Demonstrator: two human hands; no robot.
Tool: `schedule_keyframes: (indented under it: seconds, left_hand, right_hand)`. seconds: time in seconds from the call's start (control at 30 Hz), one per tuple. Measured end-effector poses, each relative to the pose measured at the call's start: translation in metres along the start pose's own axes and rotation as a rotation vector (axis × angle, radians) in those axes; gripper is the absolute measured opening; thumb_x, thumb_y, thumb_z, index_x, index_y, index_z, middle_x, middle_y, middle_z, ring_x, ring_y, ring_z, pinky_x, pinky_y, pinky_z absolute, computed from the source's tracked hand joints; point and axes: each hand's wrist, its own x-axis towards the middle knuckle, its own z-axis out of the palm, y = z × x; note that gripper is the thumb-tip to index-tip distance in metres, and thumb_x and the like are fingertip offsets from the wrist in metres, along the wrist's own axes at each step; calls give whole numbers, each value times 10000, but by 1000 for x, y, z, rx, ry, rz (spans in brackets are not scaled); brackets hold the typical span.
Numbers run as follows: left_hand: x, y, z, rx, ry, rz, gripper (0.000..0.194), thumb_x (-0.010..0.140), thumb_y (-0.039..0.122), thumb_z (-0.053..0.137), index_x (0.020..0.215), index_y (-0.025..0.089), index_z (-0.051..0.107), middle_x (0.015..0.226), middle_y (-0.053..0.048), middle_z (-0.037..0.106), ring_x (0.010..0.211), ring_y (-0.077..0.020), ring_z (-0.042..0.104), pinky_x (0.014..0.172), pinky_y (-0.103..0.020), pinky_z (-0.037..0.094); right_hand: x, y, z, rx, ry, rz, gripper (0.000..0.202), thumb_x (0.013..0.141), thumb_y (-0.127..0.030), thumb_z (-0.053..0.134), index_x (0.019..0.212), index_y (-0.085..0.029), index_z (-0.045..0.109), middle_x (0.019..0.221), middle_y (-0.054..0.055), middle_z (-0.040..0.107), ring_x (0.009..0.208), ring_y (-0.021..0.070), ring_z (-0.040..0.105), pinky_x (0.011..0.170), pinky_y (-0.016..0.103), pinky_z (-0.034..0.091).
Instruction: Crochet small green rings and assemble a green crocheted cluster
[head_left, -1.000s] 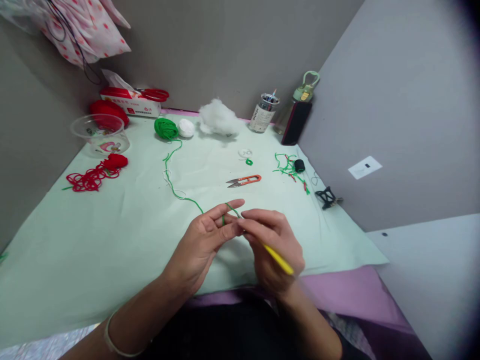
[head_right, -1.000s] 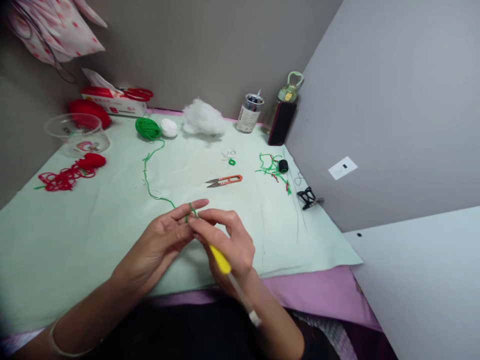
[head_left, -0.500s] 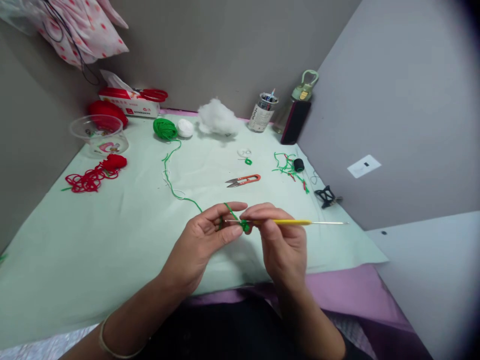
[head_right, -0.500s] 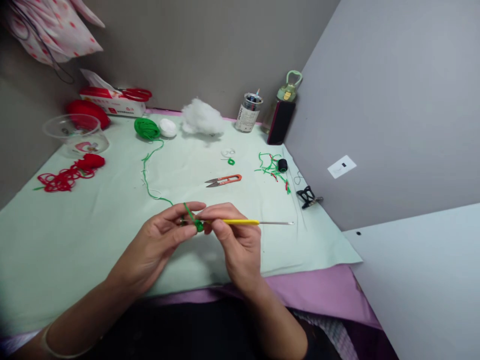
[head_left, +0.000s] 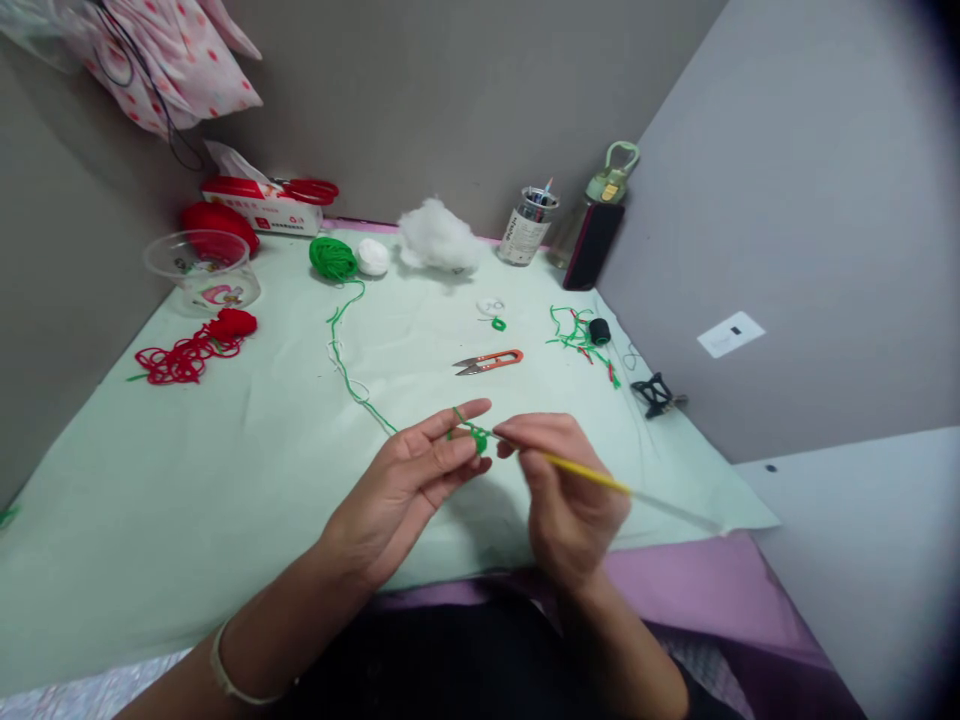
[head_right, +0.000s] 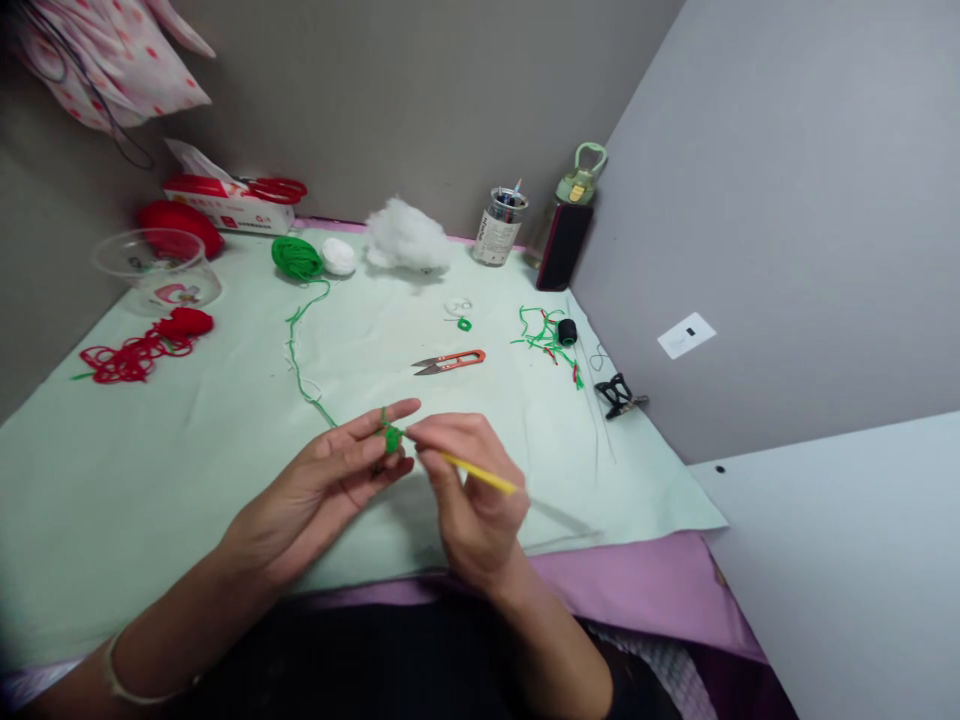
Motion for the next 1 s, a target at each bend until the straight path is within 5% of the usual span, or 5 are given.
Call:
schedule_keyframes:
  seconds: [0.13, 0.27, 0.4, 0.7, 1.0]
  left_hand:
    - [0, 1, -1, 117, 73, 108, 299, 817, 212, 800, 1114, 208, 781, 866, 5, 650, 844, -97, 602, 890, -217, 475]
    - [0, -10, 4, 307, 151, 317, 525, 797, 191, 823, 1291, 302, 683, 776, 55, 614, 815, -91, 575, 873, -212, 451]
    - [0, -15, 5, 295, 98, 241, 539, 828, 244, 804, 1340, 293, 645, 857, 26, 684, 913, -129, 616, 948, -274, 437]
    - [-3, -3, 3, 288, 88, 192, 352, 816, 277, 811, 1164, 273, 763, 856, 2, 658, 886, -146, 586, 904, -278, 425]
    - [-6, 0, 2, 311, 84, 189, 321, 809, 286, 806, 1127, 245, 778, 846, -10, 660, 874, -157, 584, 873, -282, 436]
  right_hand:
    - [9, 0, -4, 324, 64, 237, 200, 1004, -230, 535, 973, -214, 733, 812, 30, 657, 616, 132, 615, 555, 295, 527]
    - [3, -2, 3, 80, -41, 100, 204, 966, -149, 583, 1048, -247, 743, 932, 49, 706, 808, 174, 672, 713, 348, 569]
    - [-5, -2, 7, -148, 7, -122, 347, 909, -66, 633, 1157, -282, 742, 1089, 78, 737, 965, 224, 697, 788, 397, 584]
    - [9, 7, -2, 381, 30, 256, 150, 978, -249, 608, 992, -234, 756, 892, 42, 749, 758, 152, 676, 668, 300, 574]
    - [11, 3, -10, 421, -26, 322, 219, 1023, -292, 523, 951, -192, 705, 841, 46, 740, 713, 150, 680, 661, 305, 583]
